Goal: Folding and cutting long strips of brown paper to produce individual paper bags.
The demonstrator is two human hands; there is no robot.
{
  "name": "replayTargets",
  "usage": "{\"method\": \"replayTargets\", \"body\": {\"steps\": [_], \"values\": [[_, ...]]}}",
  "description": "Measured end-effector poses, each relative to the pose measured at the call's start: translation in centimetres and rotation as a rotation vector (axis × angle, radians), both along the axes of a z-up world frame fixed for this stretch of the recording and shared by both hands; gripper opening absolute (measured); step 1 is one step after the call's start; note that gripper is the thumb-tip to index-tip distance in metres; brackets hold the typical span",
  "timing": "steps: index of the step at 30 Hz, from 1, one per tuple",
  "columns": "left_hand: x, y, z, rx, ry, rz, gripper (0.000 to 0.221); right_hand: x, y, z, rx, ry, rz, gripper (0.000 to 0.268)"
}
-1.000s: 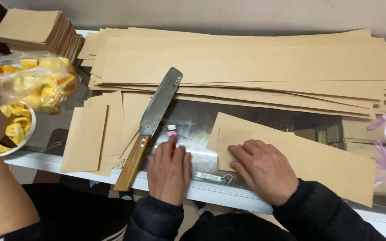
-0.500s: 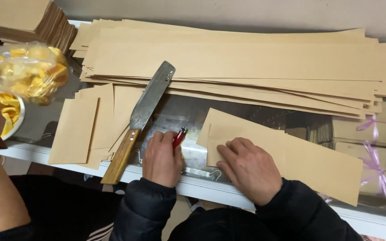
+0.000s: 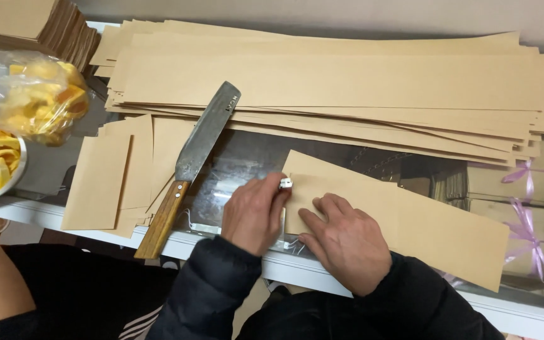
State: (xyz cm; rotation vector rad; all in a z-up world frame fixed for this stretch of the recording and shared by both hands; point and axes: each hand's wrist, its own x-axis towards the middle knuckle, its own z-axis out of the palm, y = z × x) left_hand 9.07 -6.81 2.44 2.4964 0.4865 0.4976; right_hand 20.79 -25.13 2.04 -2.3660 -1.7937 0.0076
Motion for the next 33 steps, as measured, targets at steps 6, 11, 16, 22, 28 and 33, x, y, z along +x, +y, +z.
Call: {"method": "replayTargets", "body": {"steps": [6,11,16,22,28,33], "values": [[3.3,2.0,-0.6,0.028,0.071,0.054,0.011,0.0,0.0,0.0,0.004,-0.020,0.005,0.039],[4.4,3.1,0.0,0.063,0.027,0.051,0.011,0.1,0.0,-0.5,0.003,-0.024,-0.003,0.038],[2.9,1.4,0.0,0.072,0.065,-0.001,0.009,0.2,0.1,-0.1,-0.008,-0.007,-0.022,0.040],[-1.7,-1.0,0.3,-0.090,0.153,-0.015,0.006,0.1,0.2,0.1,-0.048,-0.012,-0.031,0.043],[-5.6,-2.9,-0.6,0.040,0.054,-0.119,0.011,0.3,0.1,0.0,0.018,-0.069,-0.013,0.038],[-6.8,-1.9,0.0,-0.225,0.178,-0.065,0.037,2.5,-0.1,2.7,-0.113,0.488,-0.145,0.066]]}}
